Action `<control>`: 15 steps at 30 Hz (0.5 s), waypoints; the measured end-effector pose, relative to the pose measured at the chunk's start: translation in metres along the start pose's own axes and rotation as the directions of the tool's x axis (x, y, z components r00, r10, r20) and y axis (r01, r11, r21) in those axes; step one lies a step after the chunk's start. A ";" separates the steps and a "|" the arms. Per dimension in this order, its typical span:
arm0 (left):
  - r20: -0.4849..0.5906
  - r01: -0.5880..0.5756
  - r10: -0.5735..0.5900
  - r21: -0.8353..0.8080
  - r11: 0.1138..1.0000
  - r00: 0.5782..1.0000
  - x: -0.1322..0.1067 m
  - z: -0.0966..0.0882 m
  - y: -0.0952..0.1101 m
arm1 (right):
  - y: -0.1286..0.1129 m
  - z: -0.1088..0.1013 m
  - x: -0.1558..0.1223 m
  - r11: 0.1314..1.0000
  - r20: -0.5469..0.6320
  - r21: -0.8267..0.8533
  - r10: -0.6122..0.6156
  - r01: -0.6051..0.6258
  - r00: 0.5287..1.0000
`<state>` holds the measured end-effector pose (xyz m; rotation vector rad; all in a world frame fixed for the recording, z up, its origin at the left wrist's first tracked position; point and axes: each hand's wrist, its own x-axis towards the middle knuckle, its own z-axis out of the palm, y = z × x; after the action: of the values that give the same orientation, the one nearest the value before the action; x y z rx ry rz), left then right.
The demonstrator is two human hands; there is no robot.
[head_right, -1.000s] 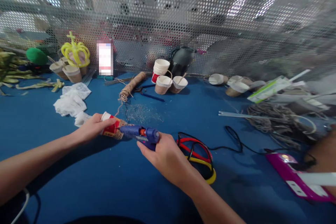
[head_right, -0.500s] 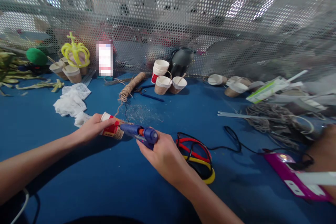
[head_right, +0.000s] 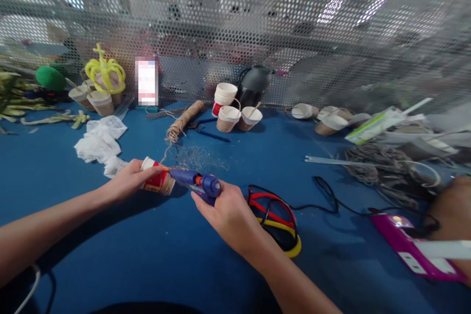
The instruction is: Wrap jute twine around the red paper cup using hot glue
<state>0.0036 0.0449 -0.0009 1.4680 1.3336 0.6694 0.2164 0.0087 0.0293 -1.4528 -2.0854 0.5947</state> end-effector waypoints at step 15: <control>0.013 -0.012 0.012 -0.015 1.000 1.000 -0.001 0.001 0.002 | -0.003 -0.001 -0.002 1.000 0.018 -0.006 0.018 -0.018 1.000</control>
<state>0.0047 0.0436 0.0011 1.4670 1.3081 0.6753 0.2155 0.0061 0.0317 -1.4756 -2.0919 0.6118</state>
